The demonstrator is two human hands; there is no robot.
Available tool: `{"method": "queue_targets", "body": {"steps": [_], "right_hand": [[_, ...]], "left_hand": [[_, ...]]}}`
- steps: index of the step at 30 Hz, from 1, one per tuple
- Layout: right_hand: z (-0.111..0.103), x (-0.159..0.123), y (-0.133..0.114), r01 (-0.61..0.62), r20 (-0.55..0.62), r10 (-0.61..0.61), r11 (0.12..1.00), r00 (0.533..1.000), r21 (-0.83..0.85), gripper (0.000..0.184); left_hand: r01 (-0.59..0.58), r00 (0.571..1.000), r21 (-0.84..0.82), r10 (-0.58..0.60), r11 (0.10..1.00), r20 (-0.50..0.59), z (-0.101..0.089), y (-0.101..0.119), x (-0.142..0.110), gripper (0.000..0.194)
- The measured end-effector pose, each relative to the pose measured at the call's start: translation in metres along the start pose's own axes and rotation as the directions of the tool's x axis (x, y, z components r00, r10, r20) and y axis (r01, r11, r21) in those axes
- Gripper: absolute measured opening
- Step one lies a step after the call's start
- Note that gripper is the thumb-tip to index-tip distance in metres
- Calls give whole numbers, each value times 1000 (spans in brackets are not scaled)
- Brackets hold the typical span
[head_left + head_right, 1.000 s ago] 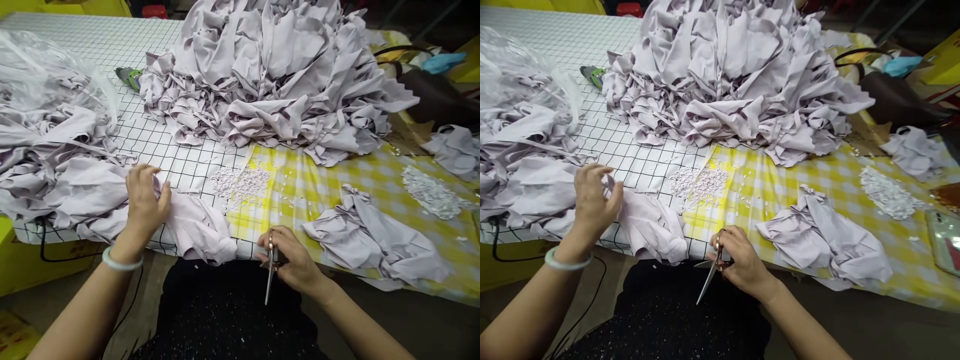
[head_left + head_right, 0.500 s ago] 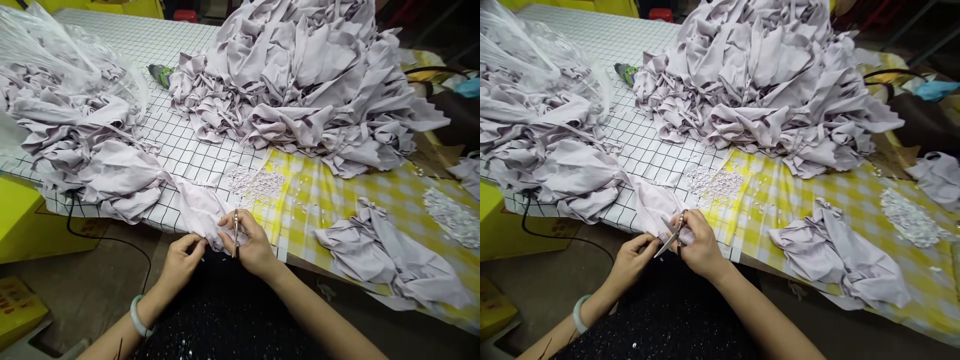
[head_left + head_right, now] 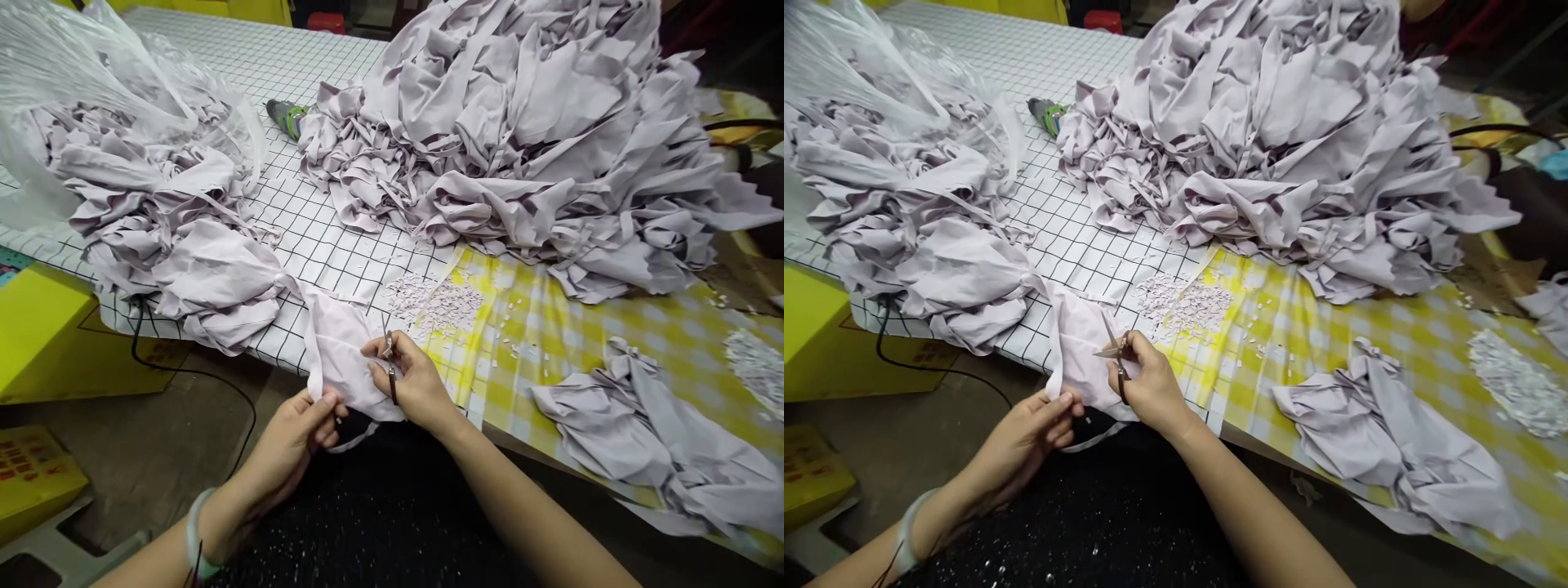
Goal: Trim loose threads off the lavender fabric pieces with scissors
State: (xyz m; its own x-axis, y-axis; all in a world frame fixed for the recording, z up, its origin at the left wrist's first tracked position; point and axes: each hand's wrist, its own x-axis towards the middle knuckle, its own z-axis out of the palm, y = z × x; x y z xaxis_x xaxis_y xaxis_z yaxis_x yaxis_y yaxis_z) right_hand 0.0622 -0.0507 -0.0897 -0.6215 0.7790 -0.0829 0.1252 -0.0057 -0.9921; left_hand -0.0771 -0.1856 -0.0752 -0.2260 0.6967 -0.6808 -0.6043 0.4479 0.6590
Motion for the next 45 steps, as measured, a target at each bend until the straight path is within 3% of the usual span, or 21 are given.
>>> {"method": "queue_targets", "body": {"steps": [4, 7, 9, 13, 17, 19, 22, 23, 24, 26, 28, 30, 33, 37, 45], "right_hand": [[6, 4, -12, 152, 83, -149, 988, 985, -37, 17], [17, 13, -23, 311, 194, -299, 950, 935, -35, 20], [22, 21, -28, 332, 217, -322, 943, 922, -13, 22], [22, 33, -31, 240, 18, -243, 965, 970, 108, 20], [29, 29, -27, 171, -44, -166, 958, 985, 231, 25], [41, 23, -23, 116, -74, -97, 945, 992, 306, 28], [61, 18, -19, 56, -98, -16, 905, 995, 422, 33], [64, 17, -18, 52, -100, -8, 895, 995, 443, 34], [64, 17, -19, 48, -92, -7, 891, 996, 450, 34], [51, 16, -21, 42, -75, -14, 921, 997, 388, 33], [25, 13, -25, 33, -74, -22, 987, 997, 159, 32], [-6, 8, -29, 31, -124, -51, 987, 991, -159, 33], [-43, -3, -32, 35, -167, -128, 882, 978, -470, 38], [-61, -11, -31, 76, -135, -183, 823, 974, -564, 42], [-74, -13, -24, 23, -133, -115, 834, 984, -551, 50]], "left_hand": [[-126, 991, 250, 111, 960, 75, -8, 37, -21, 40], [-257, 950, 353, 168, 900, 263, -2, 57, -27, 34], [-280, 927, 344, 159, 896, 340, 3, 66, -27, 32], [-244, 947, 318, 155, 916, 279, 4, 77, -23, 31], [-329, 925, 375, 216, 867, 311, 4, 86, -19, 33], [-479, 871, 443, 349, 758, 346, 8, 91, -13, 31], [-713, 692, 480, 621, 511, 367, 21, 94, 3, 27], [-752, 648, 443, 670, 489, 361, 26, 93, 10, 28], [-769, 633, 387, 691, 509, 349, 31, 91, 17, 29], [-759, 651, 270, 688, 592, 320, 40, 84, 31, 30], [-748, 663, 232, 684, 622, 303, 49, 76, 42, 30], [-766, 642, 266, 687, 585, 339, 56, 69, 50, 30], [-818, 575, 315, 681, 481, 454, 68, 62, 58, 29], [-874, 485, 294, 649, 387, 586, 83, 56, 69, 29], [-880, 468, 266, 618, 394, 631, 90, 47, 83, 25]]}}
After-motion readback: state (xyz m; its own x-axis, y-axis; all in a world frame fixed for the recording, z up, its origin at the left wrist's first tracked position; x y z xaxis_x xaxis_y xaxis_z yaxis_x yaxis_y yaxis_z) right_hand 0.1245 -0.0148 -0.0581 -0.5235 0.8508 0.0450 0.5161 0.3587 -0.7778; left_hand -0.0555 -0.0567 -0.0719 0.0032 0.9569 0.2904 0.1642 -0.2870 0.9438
